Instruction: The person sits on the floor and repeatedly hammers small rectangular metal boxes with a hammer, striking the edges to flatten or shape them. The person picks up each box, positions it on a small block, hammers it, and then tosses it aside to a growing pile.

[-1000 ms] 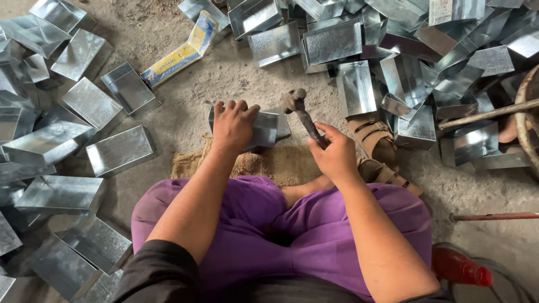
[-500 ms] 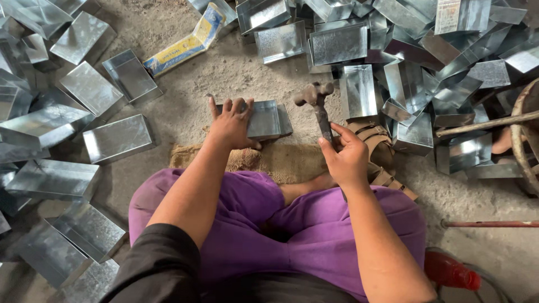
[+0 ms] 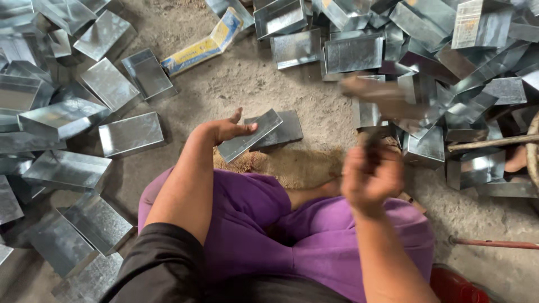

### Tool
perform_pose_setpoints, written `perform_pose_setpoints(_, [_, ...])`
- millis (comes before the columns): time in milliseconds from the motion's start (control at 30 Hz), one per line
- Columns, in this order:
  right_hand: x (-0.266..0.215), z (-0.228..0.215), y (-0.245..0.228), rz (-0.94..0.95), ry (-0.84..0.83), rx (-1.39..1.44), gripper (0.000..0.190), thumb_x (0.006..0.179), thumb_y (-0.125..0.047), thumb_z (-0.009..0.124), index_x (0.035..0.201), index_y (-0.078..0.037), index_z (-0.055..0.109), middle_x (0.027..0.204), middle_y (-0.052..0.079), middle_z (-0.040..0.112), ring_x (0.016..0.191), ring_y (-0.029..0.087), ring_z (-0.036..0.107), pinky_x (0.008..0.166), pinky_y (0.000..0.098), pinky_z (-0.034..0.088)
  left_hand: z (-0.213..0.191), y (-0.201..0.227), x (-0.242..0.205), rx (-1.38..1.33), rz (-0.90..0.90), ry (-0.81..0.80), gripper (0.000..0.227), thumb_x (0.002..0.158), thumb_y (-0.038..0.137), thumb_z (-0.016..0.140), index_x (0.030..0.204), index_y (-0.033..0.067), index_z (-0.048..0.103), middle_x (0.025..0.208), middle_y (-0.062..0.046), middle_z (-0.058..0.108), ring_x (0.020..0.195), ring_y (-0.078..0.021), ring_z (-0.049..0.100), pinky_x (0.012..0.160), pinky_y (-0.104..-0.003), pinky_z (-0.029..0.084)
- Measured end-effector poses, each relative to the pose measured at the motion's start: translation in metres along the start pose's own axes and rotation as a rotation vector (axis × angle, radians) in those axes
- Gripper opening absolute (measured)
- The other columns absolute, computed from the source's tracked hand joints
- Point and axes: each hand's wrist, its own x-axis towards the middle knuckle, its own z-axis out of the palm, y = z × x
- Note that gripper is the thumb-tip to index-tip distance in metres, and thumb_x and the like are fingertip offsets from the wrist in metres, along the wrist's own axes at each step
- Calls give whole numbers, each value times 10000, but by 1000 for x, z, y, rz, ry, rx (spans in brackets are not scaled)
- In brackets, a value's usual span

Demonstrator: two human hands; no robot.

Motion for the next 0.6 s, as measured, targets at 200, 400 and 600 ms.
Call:
perform_pose_setpoints(200, [-56,25,55,443,-414,-371,327,904,-136,769,1175,16,668,854,62,756,725,112,712,664,285,530,3,-10,7,8,104,29,1369,645,833,678,1651,193,5,1683,-242,153,1576,-395,132,1234,-565,236])
perform_pose_setpoints(400, [-47,13,73,669,-358,-284,394,897,-155,773,1246,3,680,776,62,747,633,93,645,587,261,491,22,27,-31,373,210,277,1471,531,745,800,1674,189,61,1629,-212,346,1518,-402,344,1262,-524,300])
perform_pose_setpoints(600, [-40,10,67,977,-277,-115,414,903,-95,727,1288,29,638,630,43,653,479,92,545,422,274,404,48,61,-44,734,96,405,1247,717,772,701,1660,228,94,1709,-116,171,1566,-384,133,1240,-667,24])
